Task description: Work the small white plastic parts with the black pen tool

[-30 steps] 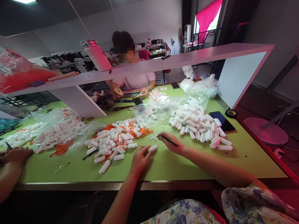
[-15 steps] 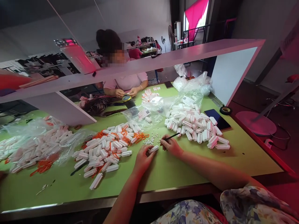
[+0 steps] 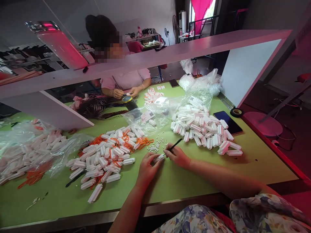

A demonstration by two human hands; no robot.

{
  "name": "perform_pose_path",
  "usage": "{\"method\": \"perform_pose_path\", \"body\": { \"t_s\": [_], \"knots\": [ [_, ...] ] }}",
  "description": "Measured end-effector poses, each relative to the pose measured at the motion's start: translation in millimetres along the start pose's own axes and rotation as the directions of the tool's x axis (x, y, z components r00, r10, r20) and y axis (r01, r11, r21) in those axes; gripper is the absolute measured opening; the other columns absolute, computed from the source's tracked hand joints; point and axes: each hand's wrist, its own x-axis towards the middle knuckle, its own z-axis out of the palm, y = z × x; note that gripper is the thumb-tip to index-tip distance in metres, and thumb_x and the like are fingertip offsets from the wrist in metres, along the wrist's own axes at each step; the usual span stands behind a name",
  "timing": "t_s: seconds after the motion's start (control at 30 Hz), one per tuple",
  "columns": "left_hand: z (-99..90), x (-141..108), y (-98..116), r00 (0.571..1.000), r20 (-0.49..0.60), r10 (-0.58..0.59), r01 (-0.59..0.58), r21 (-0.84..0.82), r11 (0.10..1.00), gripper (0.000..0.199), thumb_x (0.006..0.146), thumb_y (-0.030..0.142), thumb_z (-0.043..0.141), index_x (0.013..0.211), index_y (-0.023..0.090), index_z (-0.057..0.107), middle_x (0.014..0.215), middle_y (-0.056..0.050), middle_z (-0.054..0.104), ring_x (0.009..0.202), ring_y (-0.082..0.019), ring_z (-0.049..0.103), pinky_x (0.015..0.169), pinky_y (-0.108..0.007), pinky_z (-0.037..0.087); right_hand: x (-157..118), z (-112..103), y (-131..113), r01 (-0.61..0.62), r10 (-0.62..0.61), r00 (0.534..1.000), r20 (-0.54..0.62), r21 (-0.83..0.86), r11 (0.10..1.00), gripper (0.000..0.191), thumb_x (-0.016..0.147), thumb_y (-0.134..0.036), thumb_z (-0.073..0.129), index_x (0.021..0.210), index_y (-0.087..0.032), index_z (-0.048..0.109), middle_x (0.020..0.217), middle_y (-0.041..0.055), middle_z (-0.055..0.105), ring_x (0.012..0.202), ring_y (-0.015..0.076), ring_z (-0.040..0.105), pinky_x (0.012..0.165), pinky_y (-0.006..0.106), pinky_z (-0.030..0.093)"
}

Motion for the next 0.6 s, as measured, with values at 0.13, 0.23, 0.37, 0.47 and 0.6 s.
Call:
{"method": "perform_pose_path", "body": {
  "t_s": [0.13,0.23,0.37,0.47,0.6],
  "knots": [
    [-1.6,-0.6,2.2,1.0,-0.001,0.001,-0.001,0.007,1.0,0.015,0.089,0.032,0.068,0.094,0.02,0.075,0.091,-0.006,0.067,0.088,-0.021,0.063,0.081,-0.034,0.052,-0.2,-0.6,-0.1,0.017,-0.016,1.0,0.017,-0.05,0.999,0.039,0.095,-0.058,0.052,0.079,-0.023,0.048,0.067,-0.0045,0.048,0.06,0.0133,0.044,0.059,0.027,0.037],
    [-2.1,-0.9,3.8,1.0,0.0,0.007,-0.007,0.014,1.0,0.014,0.088,0.03,0.068,0.095,0.02,0.075,0.091,-0.005,0.067,0.088,-0.02,0.063,0.081,-0.033,0.052,-0.7,-0.4,2.3,0.038,-0.036,0.999,0.015,-0.093,0.995,0.037,0.096,-0.056,0.051,0.08,-0.022,0.048,0.068,-0.0039,0.05,0.063,0.0139,0.045,0.062,0.027,0.038],
    [-1.4,-0.8,4.0,1.0,-0.013,0.013,-0.013,0.009,1.0,0.012,0.088,0.029,0.069,0.093,0.021,0.075,0.089,-0.005,0.067,0.086,-0.02,0.063,0.078,-0.032,0.052,-1.8,1.1,3.4,0.058,-0.056,0.998,0.019,-0.147,0.987,0.032,0.096,-0.051,0.05,0.081,-0.023,0.048,0.07,-0.0027,0.052,0.065,0.015,0.047,0.063,0.028,0.038],
    [-0.7,-0.8,2.6,1.0,-0.008,0.011,-0.011,0.007,1.0,0.012,0.088,0.029,0.069,0.093,0.021,0.075,0.09,-0.004,0.066,0.086,-0.02,0.063,0.078,-0.032,0.052,-2.4,1.9,2.1,0.069,-0.067,0.998,0.015,-0.166,0.984,0.029,0.097,-0.046,0.048,0.081,-0.023,0.048,0.07,-0.0026,0.052,0.064,0.0149,0.047,0.063,0.028,0.038],
    [-0.6,-1.6,1.2,1.0,-0.002,0.008,-0.008,0.012,1.0,0.012,0.088,0.029,0.069,0.095,0.02,0.075,0.09,-0.004,0.066,0.086,-0.02,0.063,0.078,-0.032,0.052,-2.7,2.1,2.2,0.083,-0.082,0.997,0.016,-0.201,0.976,0.025,0.098,-0.042,0.047,0.082,-0.023,0.048,0.07,-0.0023,0.053,0.064,0.0152,0.048,0.062,0.028,0.039]
  ]
}}
